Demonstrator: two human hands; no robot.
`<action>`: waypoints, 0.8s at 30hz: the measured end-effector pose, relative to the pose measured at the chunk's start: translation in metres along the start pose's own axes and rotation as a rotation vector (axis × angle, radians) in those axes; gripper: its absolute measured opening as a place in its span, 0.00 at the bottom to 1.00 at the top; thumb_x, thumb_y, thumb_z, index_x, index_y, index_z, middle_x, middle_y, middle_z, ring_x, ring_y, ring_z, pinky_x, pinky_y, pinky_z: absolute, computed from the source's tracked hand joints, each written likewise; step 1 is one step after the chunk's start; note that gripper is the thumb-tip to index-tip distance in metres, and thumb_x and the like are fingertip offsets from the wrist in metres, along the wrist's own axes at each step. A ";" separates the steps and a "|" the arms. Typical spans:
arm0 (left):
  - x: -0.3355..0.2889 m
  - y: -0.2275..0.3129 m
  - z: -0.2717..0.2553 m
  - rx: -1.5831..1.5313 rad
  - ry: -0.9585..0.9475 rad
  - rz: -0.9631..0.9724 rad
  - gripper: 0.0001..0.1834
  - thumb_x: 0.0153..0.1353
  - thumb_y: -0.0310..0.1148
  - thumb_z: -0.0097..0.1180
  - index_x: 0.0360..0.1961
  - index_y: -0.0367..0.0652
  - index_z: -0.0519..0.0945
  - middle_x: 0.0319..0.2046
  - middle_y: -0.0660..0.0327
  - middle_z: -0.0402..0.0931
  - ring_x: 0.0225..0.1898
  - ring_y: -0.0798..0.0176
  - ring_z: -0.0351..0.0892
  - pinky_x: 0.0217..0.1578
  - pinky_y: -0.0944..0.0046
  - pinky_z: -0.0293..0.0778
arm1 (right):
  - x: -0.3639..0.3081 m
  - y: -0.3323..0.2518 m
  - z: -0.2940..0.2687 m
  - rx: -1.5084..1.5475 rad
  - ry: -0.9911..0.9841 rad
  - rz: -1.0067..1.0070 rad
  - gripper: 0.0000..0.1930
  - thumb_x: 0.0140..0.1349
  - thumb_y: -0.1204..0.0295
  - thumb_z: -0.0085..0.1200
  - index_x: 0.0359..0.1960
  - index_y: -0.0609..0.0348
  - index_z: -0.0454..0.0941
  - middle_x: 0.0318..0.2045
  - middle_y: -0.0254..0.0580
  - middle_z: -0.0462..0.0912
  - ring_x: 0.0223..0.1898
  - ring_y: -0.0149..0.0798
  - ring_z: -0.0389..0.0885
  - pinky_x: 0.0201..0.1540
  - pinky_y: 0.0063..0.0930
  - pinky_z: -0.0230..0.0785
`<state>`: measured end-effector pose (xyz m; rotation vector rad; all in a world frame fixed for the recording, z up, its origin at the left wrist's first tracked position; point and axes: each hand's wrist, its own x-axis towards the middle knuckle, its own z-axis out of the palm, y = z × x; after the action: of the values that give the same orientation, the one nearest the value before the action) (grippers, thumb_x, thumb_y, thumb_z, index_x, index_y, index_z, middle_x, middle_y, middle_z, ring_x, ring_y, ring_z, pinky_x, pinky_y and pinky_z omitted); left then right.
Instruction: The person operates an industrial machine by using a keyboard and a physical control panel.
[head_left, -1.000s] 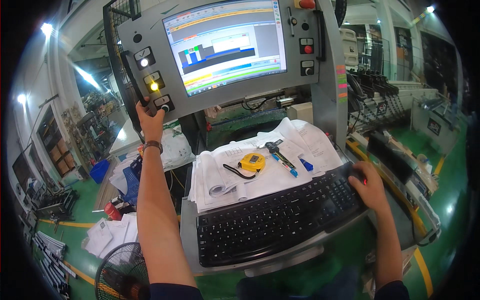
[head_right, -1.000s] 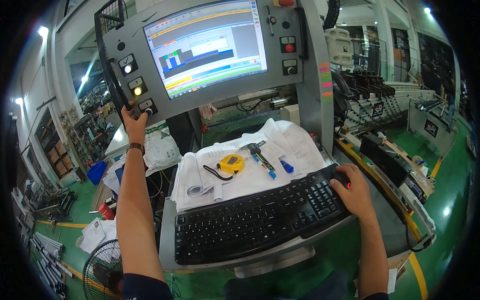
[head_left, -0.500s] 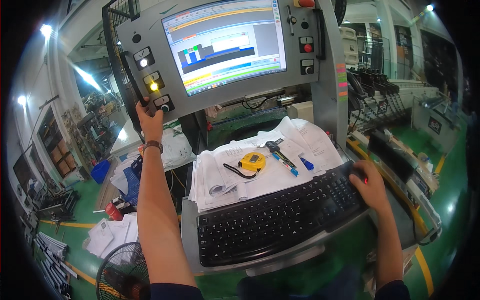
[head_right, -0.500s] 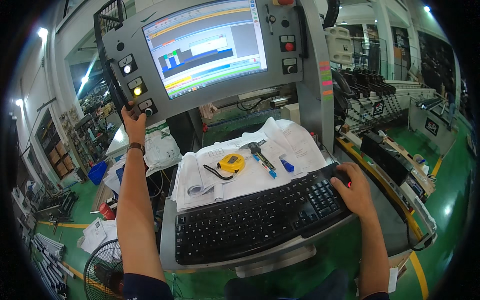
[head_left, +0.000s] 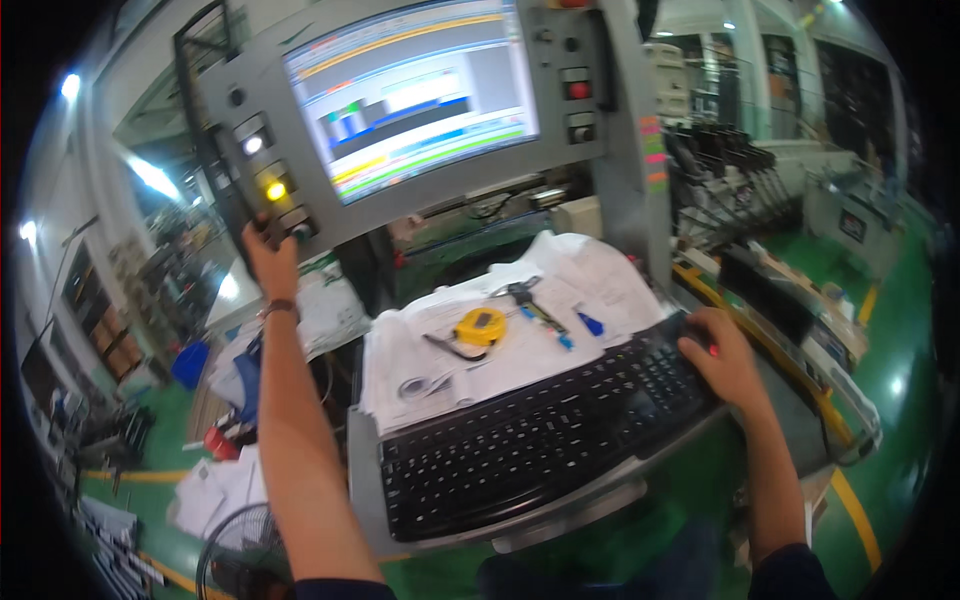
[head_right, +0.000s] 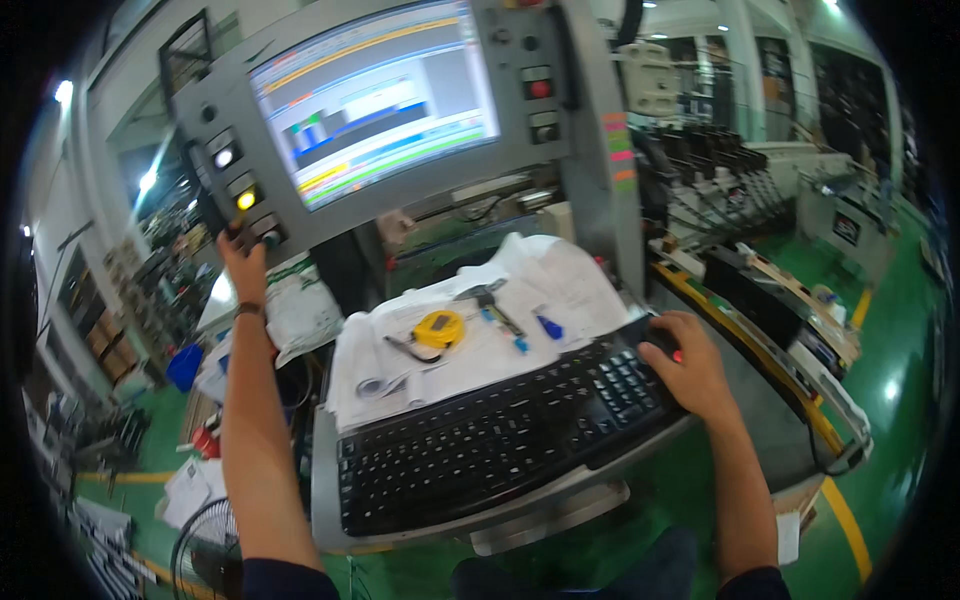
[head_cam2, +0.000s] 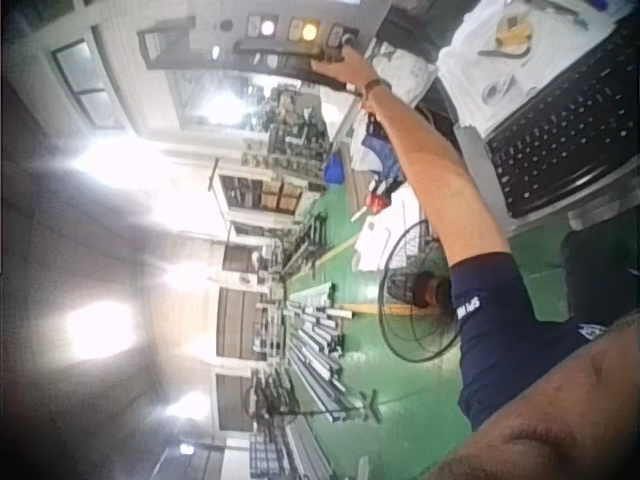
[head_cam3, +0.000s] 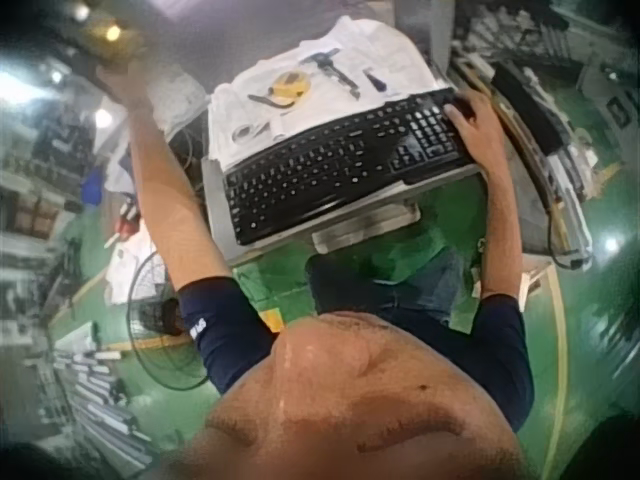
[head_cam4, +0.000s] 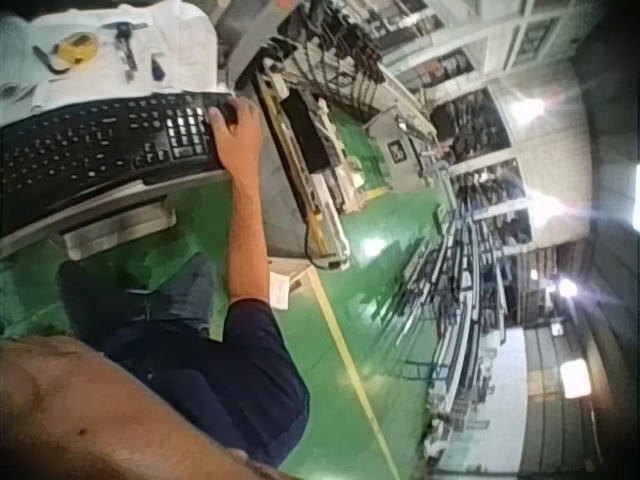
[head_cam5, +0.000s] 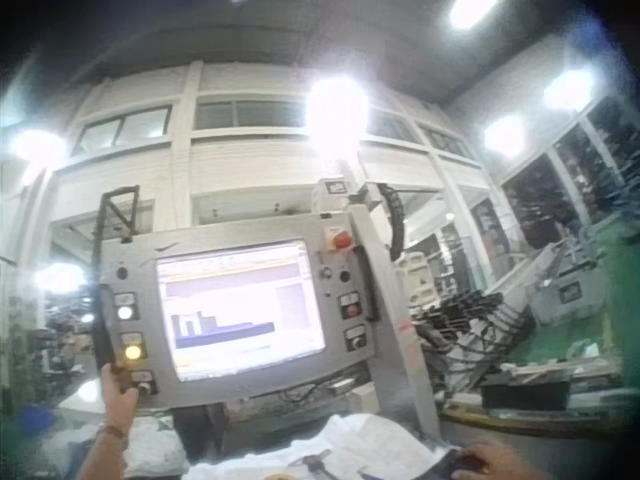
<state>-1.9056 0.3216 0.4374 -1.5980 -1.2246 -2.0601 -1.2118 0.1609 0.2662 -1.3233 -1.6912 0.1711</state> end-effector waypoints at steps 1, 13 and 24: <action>0.014 -0.022 -0.029 0.103 0.032 0.111 0.35 0.61 0.24 0.63 0.72 0.46 0.70 0.60 0.52 0.78 0.61 0.57 0.81 0.63 0.57 0.75 | 0.004 0.001 0.006 -0.005 -0.008 -0.039 0.25 0.67 0.58 0.69 0.59 0.62 0.84 0.63 0.51 0.82 0.64 0.53 0.82 0.66 0.40 0.74; 0.047 -0.095 -0.036 -0.001 0.007 -0.008 0.50 0.66 0.22 0.72 0.83 0.38 0.55 0.71 0.46 0.72 0.69 0.49 0.77 0.69 0.52 0.74 | 0.007 0.012 0.012 -0.044 0.006 -0.011 0.27 0.68 0.47 0.66 0.58 0.53 0.84 0.61 0.47 0.80 0.45 0.52 0.89 0.53 0.45 0.81; 0.051 -0.094 -0.033 0.086 0.010 -0.013 0.44 0.70 0.35 0.73 0.81 0.44 0.63 0.73 0.47 0.71 0.70 0.52 0.76 0.70 0.56 0.72 | 0.006 0.016 0.010 -0.035 -0.076 0.011 0.28 0.71 0.48 0.64 0.62 0.57 0.82 0.66 0.47 0.78 0.61 0.54 0.83 0.61 0.44 0.79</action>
<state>-2.0070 0.3689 0.4390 -1.5435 -1.3059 -1.9919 -1.2079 0.1765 0.2553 -1.3670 -1.7579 0.2009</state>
